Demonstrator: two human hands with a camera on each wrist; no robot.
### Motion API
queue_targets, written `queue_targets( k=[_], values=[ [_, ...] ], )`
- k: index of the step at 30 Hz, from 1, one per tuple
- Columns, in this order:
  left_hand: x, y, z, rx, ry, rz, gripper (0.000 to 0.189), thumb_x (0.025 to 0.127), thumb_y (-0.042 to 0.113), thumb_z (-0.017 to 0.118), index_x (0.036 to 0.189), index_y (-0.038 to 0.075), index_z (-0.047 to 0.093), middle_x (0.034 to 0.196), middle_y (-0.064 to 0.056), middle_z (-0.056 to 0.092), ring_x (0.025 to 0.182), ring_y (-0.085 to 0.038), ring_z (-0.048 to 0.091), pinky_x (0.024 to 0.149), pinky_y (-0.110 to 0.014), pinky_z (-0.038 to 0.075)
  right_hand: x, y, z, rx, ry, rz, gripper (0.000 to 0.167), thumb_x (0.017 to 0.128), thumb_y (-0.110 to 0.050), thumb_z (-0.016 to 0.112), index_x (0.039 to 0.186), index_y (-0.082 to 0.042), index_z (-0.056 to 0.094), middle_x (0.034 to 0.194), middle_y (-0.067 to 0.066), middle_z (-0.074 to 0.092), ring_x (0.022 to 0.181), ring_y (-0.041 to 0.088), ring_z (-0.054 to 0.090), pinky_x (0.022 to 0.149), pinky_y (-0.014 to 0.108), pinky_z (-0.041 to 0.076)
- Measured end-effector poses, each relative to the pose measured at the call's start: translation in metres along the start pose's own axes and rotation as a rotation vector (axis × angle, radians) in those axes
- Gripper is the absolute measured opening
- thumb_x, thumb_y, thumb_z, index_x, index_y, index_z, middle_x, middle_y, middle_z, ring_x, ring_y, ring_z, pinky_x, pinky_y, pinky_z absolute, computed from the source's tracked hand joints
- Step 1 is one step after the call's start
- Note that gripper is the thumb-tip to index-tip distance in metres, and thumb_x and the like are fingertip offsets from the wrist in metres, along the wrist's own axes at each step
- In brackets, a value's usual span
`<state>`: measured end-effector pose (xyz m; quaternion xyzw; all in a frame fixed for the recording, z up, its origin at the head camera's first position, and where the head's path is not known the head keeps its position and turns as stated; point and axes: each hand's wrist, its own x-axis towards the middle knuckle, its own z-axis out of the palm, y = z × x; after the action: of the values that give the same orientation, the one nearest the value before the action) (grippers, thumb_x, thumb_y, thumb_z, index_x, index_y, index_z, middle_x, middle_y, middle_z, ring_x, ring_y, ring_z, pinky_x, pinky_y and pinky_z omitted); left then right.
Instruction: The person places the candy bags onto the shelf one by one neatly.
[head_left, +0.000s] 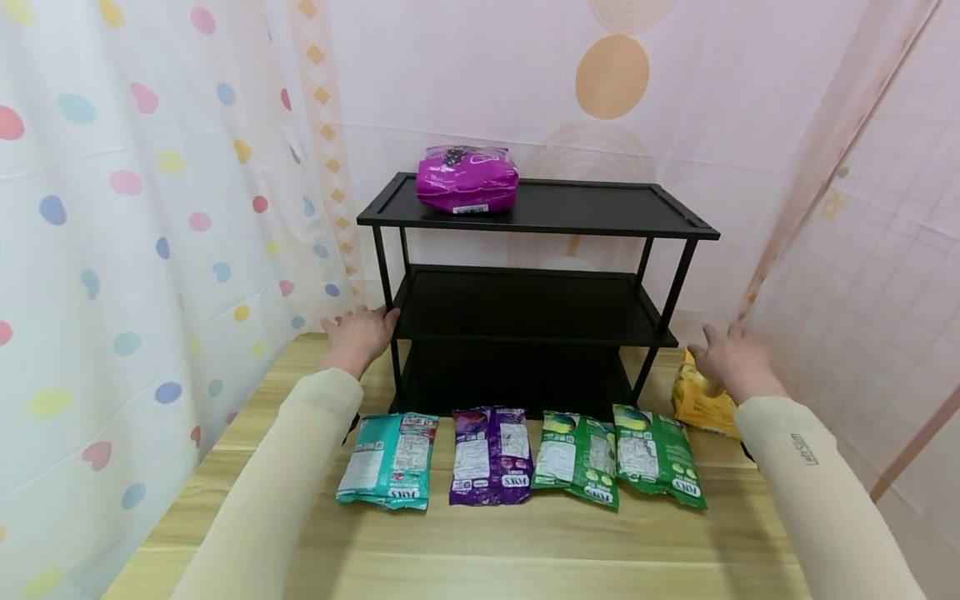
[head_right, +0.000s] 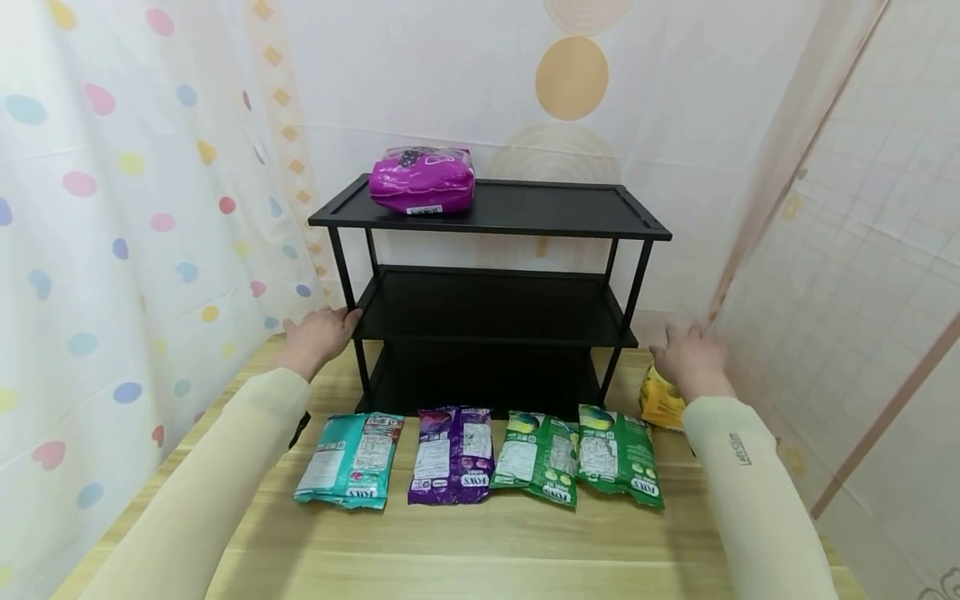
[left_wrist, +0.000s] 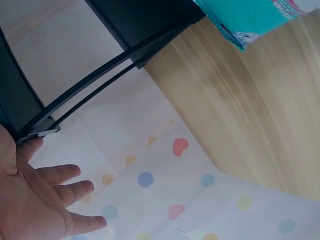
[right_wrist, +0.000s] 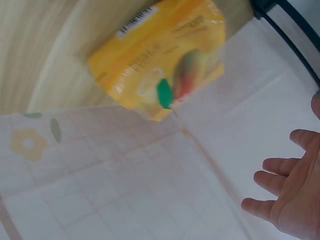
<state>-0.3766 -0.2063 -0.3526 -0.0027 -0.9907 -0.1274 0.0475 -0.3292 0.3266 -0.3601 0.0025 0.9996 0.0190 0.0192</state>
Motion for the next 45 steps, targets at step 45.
queue_targets(
  k=[45],
  values=[
    [-0.001,-0.001,0.001,-0.004,-0.004,-0.022,0.061,0.108,0.045,0.021,0.148,0.006,0.045,0.146,-0.031,0.042,0.13,-0.061,0.033,0.105,-0.075,0.014,-0.022,0.042,0.108,0.522,-0.235,0.282,0.109,0.098,-0.067,0.033,0.143,0.022,-0.011,0.142,0.051,-0.017,0.134,0.064,-0.013,0.106,0.074,0.012]
  ],
)
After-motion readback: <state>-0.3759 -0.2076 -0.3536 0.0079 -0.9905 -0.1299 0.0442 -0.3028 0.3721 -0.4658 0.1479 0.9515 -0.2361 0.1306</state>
